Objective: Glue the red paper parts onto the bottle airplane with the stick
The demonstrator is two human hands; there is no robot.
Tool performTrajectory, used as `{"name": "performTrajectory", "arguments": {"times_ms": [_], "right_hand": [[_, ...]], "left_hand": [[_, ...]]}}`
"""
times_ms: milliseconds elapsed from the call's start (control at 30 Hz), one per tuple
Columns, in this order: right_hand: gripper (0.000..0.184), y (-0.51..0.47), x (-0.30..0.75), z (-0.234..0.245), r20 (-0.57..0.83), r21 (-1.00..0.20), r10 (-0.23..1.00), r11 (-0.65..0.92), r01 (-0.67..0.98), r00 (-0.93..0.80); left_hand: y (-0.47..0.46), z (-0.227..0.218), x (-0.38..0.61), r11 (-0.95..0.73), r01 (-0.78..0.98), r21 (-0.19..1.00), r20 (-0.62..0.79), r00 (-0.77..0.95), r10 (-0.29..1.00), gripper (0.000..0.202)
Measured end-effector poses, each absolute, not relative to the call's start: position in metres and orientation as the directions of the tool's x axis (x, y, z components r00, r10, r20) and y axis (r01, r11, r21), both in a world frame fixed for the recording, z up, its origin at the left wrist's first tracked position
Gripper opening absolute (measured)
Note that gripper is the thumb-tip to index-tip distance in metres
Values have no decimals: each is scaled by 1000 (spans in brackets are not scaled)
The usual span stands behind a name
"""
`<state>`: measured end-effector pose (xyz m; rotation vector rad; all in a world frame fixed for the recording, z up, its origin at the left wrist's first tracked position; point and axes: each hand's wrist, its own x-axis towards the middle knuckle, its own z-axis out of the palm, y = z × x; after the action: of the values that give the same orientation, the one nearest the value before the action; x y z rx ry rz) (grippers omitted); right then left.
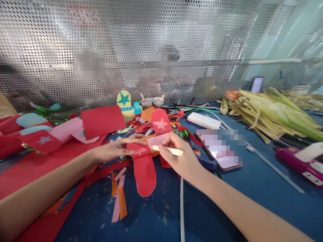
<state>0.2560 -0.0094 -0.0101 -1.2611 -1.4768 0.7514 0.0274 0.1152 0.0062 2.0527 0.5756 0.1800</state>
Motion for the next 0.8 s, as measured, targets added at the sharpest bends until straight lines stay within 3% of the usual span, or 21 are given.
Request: {"name": "performTrajectory", "arguments": {"times_ms": [800], "right_hand": [[18,-9,255,-3,358,-874,927,291,389,110]], "left_hand": [[113,9,30,-439,322,839,-87,875,476,51]]}}
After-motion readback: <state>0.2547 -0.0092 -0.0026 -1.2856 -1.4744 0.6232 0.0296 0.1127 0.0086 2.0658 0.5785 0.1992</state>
